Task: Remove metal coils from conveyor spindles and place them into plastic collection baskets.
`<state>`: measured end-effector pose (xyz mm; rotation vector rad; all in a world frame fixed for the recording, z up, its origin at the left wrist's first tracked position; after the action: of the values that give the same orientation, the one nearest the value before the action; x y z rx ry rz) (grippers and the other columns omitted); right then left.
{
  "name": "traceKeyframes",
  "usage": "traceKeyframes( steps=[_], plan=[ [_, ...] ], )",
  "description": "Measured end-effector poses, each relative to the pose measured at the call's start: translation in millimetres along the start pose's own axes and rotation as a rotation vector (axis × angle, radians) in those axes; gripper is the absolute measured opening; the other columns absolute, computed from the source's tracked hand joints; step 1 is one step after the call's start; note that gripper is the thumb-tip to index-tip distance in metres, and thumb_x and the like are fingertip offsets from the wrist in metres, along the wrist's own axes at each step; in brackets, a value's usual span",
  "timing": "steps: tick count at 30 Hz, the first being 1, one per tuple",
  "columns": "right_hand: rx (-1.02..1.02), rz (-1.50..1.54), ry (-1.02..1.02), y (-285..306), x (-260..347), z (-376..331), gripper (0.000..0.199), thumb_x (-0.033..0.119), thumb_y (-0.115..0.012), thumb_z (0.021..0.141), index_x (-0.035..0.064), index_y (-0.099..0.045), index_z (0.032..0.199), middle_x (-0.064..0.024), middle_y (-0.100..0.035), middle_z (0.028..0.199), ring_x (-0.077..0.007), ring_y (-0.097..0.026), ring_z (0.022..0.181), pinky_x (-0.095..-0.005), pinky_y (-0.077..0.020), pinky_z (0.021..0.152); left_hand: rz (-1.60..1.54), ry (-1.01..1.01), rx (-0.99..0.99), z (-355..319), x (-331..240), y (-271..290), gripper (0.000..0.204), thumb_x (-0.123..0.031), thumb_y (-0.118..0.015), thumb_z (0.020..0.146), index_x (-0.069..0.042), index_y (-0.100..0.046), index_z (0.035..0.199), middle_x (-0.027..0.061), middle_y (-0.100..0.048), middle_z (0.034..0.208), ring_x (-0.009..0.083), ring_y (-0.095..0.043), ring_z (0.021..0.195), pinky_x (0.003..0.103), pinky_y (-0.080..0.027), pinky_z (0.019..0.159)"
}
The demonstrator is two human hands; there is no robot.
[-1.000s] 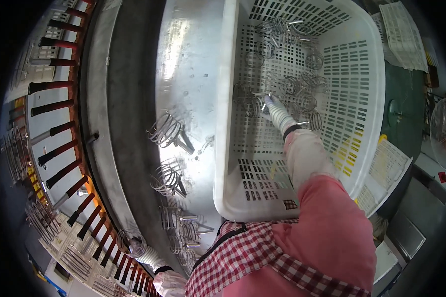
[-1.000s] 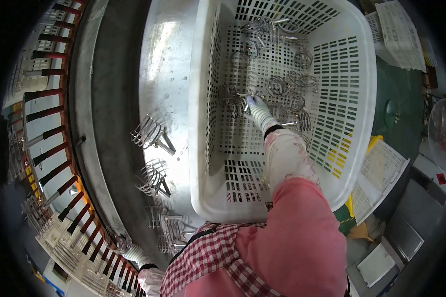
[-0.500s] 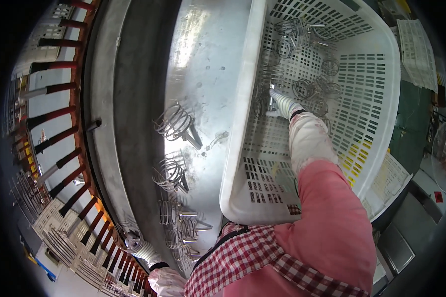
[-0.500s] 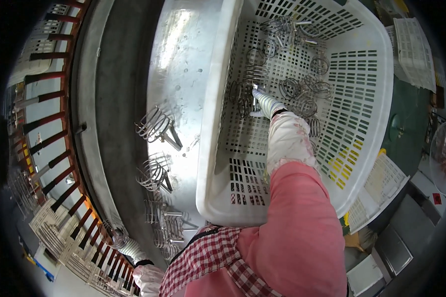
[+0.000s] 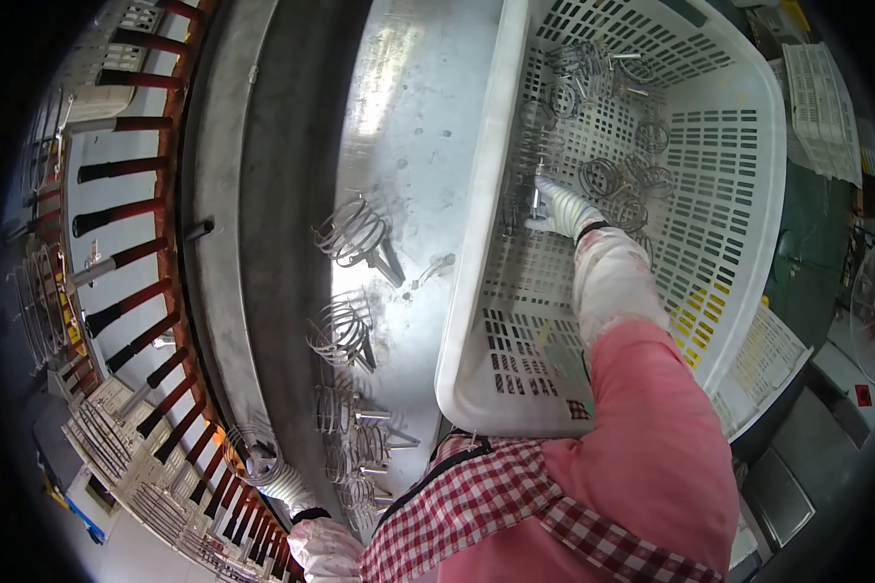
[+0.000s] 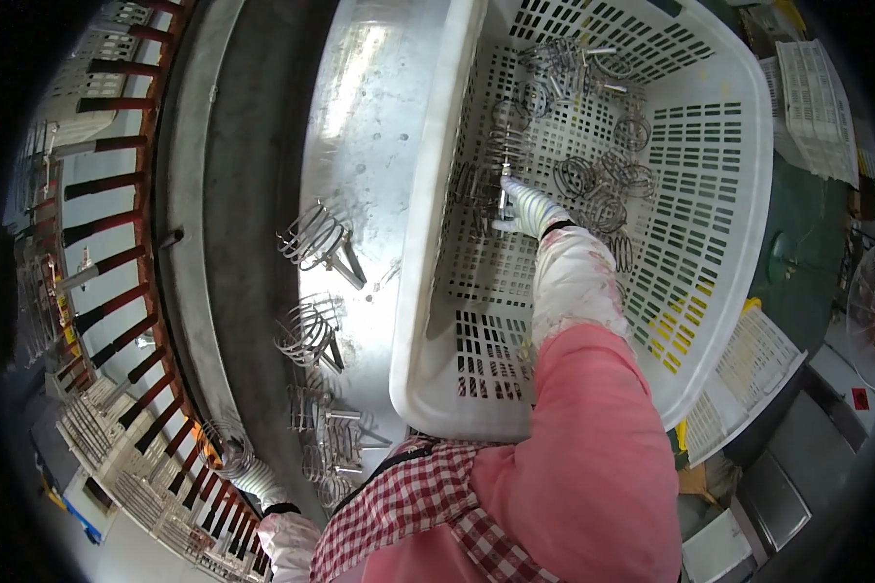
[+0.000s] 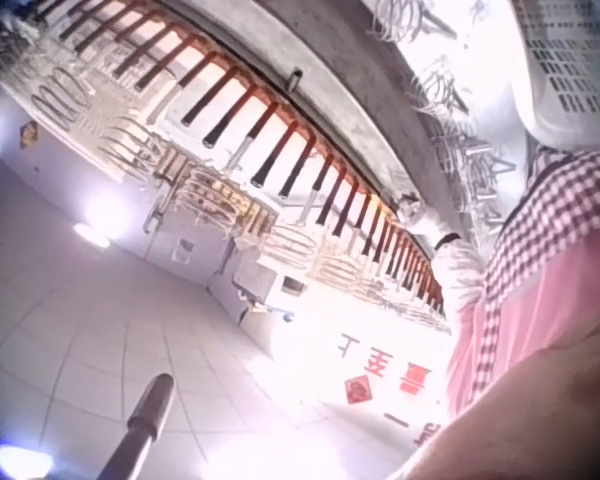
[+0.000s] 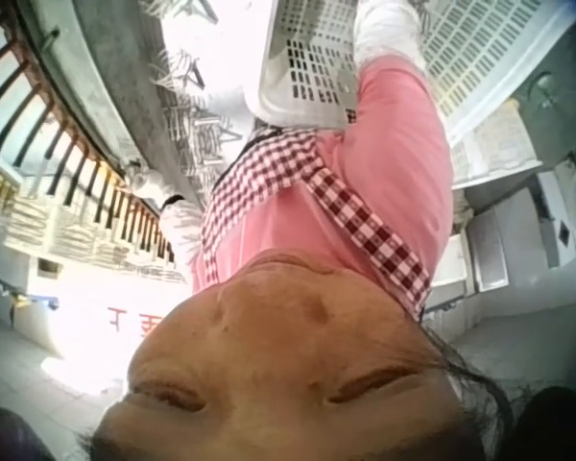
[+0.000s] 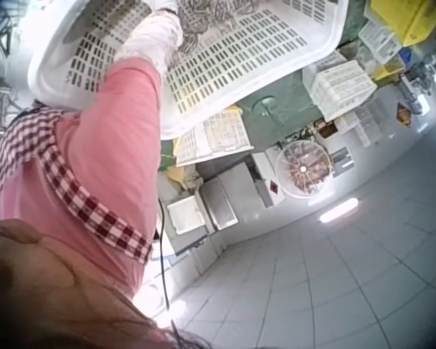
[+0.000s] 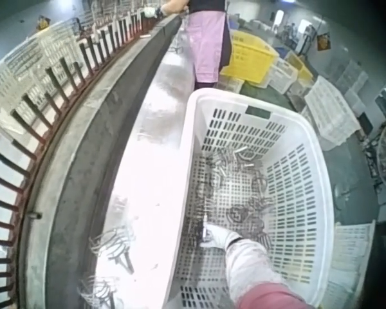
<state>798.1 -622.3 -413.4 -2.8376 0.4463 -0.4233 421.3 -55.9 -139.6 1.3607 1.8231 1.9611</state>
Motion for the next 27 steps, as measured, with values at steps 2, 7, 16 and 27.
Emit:
traceKeyframes(
  steps=[2,7,16,27],
  plan=[
    [-0.031,0.064,0.012,9,2,-29,0.054,0.036,-0.053,0.089,0.0150,-0.032,0.134,-0.0099,-0.028,0.142,-0.0346,-0.020,0.132,-0.0581,-0.0337,0.097,0.213,-0.049,-0.067,1,-2,1,0.034,-0.013,-0.041,0.091,0.000,-0.046,0.121,0.0112,-0.051,0.119,0.0232,-0.050,0.108,0.036,-0.037,0.098],
    [0.242,0.037,0.133,-17,-12,-149,0.040,0.036,-0.046,0.092,0.0142,-0.043,0.125,-0.0048,-0.048,0.128,-0.0195,-0.043,0.120,-0.0511,-0.0399,0.094,-0.161,0.022,-0.162,-33,48,61,0.028,-0.015,-0.043,0.091,-0.001,-0.054,0.113,0.0100,-0.059,0.104,0.0207,-0.057,0.093,0.030,-0.045,0.084],
    [0.361,0.095,0.224,-58,-46,-234,0.034,0.036,-0.051,0.089,0.0145,-0.051,0.116,-0.0052,-0.056,0.117,-0.0199,-0.053,0.106,-0.0457,-0.0444,0.086,-0.511,0.090,-0.431,-46,96,57,0.032,-0.032,-0.054,0.083,-0.002,-0.057,0.094,0.0121,-0.062,0.083,0.0264,-0.062,0.068,0.036,-0.050,0.061],
    [0.813,0.497,0.323,-231,-290,-550,0.021,0.024,-0.050,0.090,0.0136,-0.061,0.105,-0.0017,-0.064,0.104,-0.0152,-0.056,0.104,-0.0417,-0.0475,0.082,-0.804,0.139,-0.419,-198,331,48,0.027,-0.033,-0.062,0.074,-0.007,-0.061,0.079,0.0124,-0.062,0.077,0.0333,-0.059,0.073,0.038,-0.046,0.065]
  ],
)
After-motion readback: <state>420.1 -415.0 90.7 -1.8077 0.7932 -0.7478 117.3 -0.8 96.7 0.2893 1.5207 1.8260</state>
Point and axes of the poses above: each hand's wrist, its own z-axis towards the middle knuckle, its own y-axis out of the back of the hand, x = y × z, the point moved 7 cm from there along z, towards the middle knuckle
